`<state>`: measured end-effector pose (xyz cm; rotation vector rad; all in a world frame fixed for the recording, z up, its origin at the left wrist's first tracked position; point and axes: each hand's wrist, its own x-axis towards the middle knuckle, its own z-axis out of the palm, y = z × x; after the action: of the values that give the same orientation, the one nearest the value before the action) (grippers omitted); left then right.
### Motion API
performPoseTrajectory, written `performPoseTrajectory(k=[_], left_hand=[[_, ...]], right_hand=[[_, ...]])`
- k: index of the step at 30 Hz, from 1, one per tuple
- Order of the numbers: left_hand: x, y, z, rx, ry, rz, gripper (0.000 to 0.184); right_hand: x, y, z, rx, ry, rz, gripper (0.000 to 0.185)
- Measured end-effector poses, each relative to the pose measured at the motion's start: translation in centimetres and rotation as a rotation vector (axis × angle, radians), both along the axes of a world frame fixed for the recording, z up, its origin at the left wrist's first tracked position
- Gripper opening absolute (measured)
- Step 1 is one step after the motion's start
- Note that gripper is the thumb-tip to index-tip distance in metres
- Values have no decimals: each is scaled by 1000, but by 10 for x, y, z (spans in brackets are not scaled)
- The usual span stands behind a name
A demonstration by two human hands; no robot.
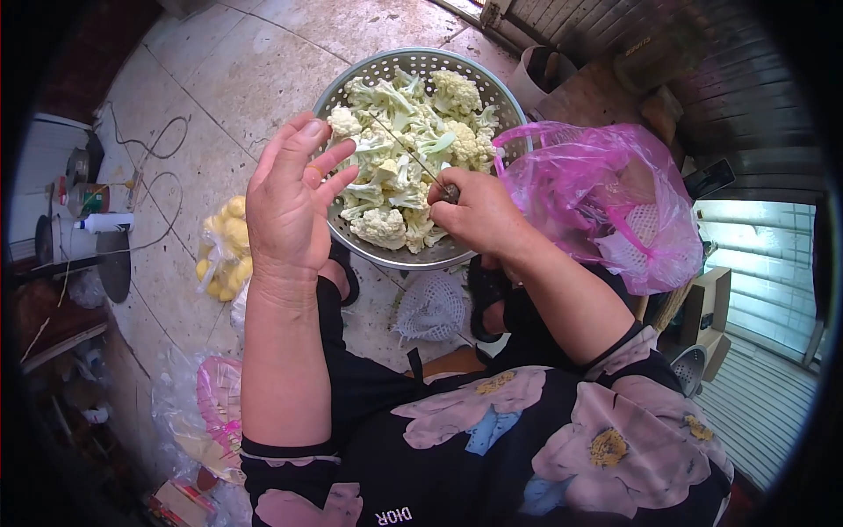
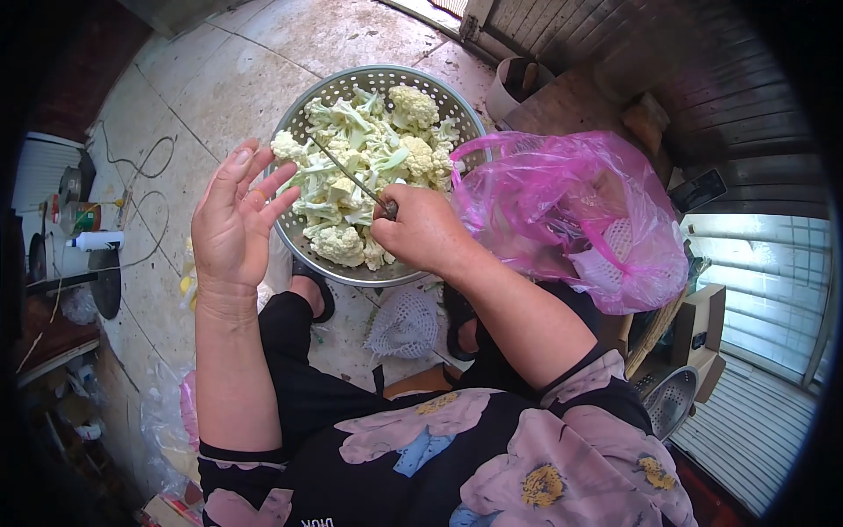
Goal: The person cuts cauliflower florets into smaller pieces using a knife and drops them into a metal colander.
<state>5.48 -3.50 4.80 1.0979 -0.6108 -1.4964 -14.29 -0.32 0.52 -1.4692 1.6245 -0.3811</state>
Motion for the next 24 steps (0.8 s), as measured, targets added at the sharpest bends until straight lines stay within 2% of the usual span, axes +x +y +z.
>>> performPoseTrajectory(k=[2, 5, 8, 10, 11, 14, 17, 24], left_hand=[[-4, 0, 7, 51, -69, -37, 54], [-8, -1, 10, 19, -96, -56, 59], [-7, -3, 10, -12, -119, -36, 54], [-5, -5, 9, -21, -103, -9, 52], [-4, -6, 9, -26, -93, 17, 49], [0, -8, 6, -30, -42, 56, 45], [0, -8, 7, -9, -24, 52, 41], [-3, -6, 9, 16, 58, 43, 28]], right_hand=[[-7, -6, -7, -66, -12, -32, 23], [-20, -25, -9, -174, 24, -127, 24], [-35, -52, -26, -250, 68, -260, 30], [-43, -70, -40, -494, 250, -298, 32], [-45, -78, -44, -486, 296, -298, 42], [-43, -92, -50, -506, 442, -292, 50], [-42, -103, -58, -454, 459, -263, 57], [-37, -106, -62, -451, 509, -300, 51]])
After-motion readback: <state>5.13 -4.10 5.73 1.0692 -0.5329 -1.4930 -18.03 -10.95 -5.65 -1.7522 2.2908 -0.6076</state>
